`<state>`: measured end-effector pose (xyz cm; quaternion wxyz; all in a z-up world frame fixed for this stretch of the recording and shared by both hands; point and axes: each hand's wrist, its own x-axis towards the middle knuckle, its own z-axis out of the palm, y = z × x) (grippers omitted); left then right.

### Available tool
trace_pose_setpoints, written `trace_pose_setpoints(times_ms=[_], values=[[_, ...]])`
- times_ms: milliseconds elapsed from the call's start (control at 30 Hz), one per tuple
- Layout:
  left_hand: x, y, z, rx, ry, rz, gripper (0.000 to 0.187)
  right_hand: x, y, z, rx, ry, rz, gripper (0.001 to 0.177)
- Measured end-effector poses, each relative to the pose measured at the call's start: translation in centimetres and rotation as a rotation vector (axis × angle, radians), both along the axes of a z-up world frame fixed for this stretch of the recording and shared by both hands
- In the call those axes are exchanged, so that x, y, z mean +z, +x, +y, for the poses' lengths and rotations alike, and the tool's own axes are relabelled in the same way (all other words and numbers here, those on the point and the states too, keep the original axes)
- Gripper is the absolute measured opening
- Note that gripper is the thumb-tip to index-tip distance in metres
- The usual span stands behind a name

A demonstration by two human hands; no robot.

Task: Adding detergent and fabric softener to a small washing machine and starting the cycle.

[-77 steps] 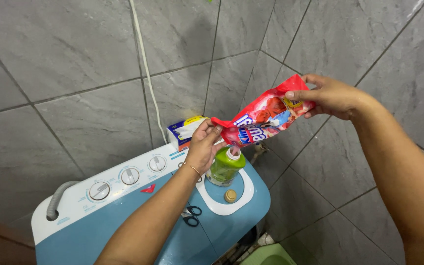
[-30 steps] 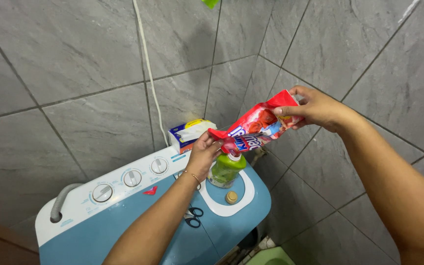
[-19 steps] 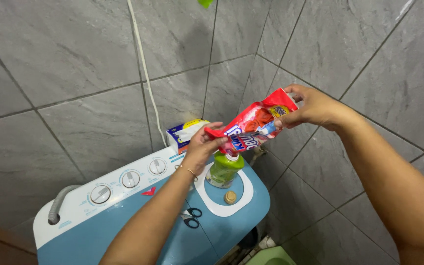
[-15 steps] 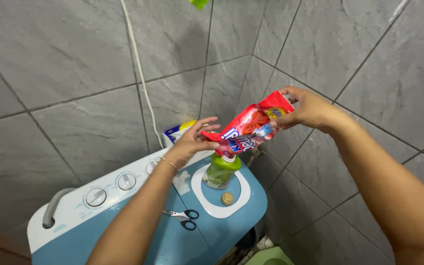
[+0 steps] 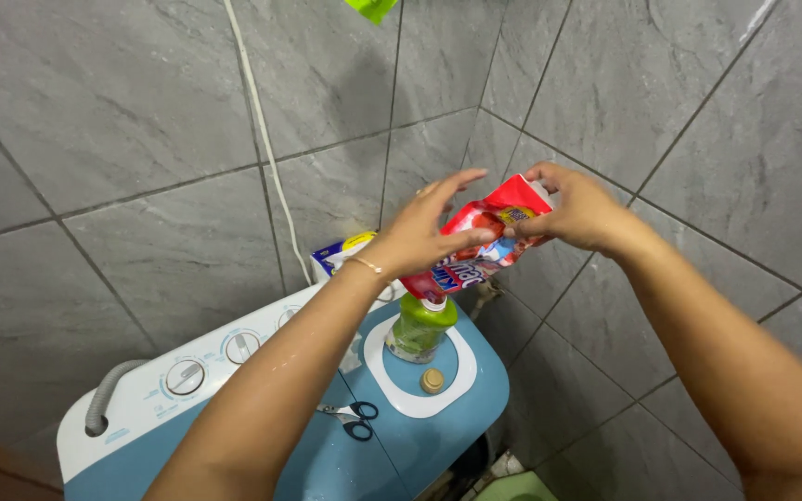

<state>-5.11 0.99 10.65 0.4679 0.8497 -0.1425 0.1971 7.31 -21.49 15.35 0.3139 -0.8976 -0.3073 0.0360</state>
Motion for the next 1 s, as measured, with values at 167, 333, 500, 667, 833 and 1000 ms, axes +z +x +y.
trace_pose_setpoints(times_ms=[167,333,500,667,833,1000], values=[[1.4,1.5,-1.7,-0.121,0.143,-0.248,0.072,-1.7,1.4,-0.9,0.084,-0.001,-0.18,0.075],[1.3,3.1,-1.8,-0.096,0.21,-0.257,0.05,0.8,-2.2,-0.7,0.043,-0.042,-0.063,0.081],[1.8,2.7,-1.9,-0.1,0.173,-0.226,0.037,0.5,-1.6,-1.8,0.154,-0.051,-0.128,0.093],[2.3,2.2,-2.0,-0.094,0.096,-0.12,0.029,0.4,-1.9,-2.4,0.186,-0.056,-0.163,0.104],[0.7,3.8,-1.0,-0.164,-0.054,-0.153,0.023,0.2,-1.9,-2.6,0.162,-0.054,-0.236,0.095],[-0.3,5.0,-0.9,-0.237,-0.218,-0.116,0.019,0.5,-3.5,-2.4,0.085,0.109,0.061,0.067]])
